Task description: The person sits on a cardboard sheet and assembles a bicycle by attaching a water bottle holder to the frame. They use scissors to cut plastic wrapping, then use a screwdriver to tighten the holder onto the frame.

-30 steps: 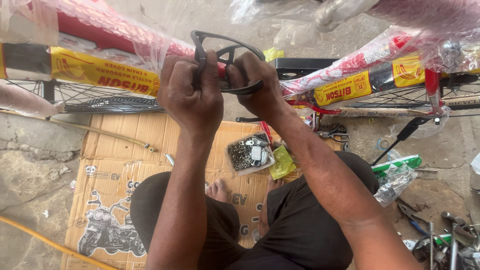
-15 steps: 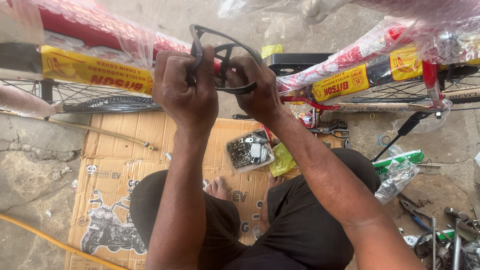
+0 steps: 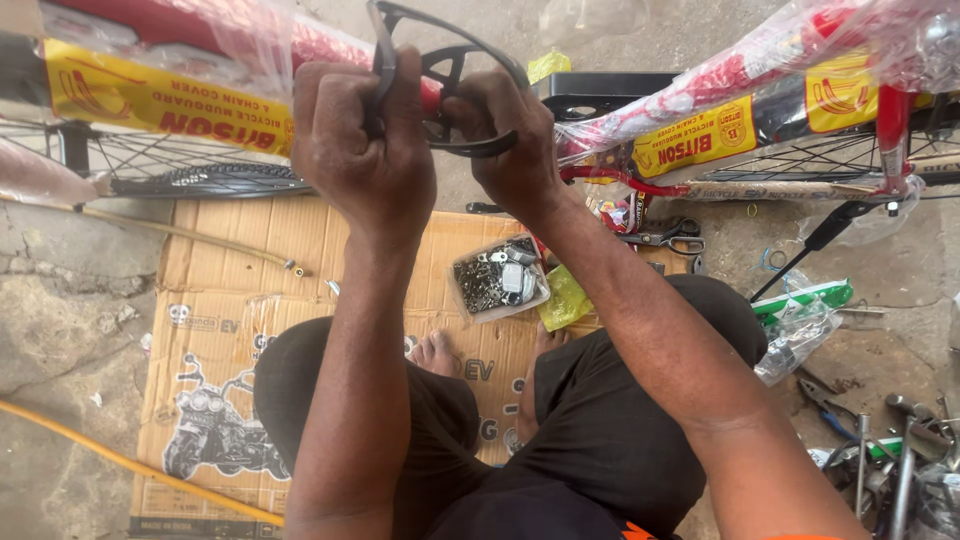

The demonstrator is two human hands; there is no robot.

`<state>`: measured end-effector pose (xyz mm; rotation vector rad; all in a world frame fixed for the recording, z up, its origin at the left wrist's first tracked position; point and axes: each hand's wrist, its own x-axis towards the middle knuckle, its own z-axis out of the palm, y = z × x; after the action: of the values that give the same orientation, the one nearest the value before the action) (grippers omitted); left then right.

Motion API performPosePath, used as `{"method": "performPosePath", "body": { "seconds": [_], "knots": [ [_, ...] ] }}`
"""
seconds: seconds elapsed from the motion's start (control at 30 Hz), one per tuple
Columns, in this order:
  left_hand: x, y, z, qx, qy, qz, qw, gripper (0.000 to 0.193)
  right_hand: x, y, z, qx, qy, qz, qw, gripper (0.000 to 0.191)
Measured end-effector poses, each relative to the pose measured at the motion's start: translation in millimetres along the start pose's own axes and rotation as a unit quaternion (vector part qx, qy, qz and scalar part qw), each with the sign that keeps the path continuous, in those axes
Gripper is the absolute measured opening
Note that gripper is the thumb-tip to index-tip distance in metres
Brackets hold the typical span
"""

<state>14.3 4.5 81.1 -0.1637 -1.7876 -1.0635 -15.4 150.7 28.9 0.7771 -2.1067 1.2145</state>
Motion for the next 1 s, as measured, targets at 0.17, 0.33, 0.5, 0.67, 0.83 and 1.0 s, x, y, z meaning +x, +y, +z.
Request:
{"method": "performPosePath", "body": {
  "seconds": [0.17, 0.33, 0.5, 0.67, 0.83, 1.0],
  "knots": [
    [-2.6, 7.5, -2.7, -0.025, -0.013, -0.02, 0.999, 0.034, 9.2, 4.3, 6.5, -0.113, -0.047, 0.008, 0.992, 0.02],
    [1.3, 7.0, -2.5, -0.011, -0.006, -0.011, 1.0, 0.038, 0.8, 1.3, -3.4, 0.014, 0.006, -0.006, 1.0, 0.023],
    [0.4, 7.7, 1.6, -0.02, 0.007, 0.002, 1.0, 0.037, 4.3, 3.7, 5.3, -0.085, 0.005, -0.023, 0.996, 0.028],
    [-1.3, 12.4, -1.1, -0.051, 0.002, -0.025, 0.998, 0.036, 9.8, 5.8, 3.3, -0.107, -0.031, -0.048, 0.993, 0.024],
    [1.6, 8.4, -1.3, -0.043, 0.006, -0.023, 0.999, 0.037, -1.3, -2.5, 1.1, 0.009, 0.024, -0.046, 0.999, 0.016],
    [-1.8, 9.7, -0.7, -0.046, 0.002, -0.03, 0.999, 0.037, 6.1, 4.7, 8.6, -0.094, -0.011, 0.001, 0.996, 0.03]
  ]
}}
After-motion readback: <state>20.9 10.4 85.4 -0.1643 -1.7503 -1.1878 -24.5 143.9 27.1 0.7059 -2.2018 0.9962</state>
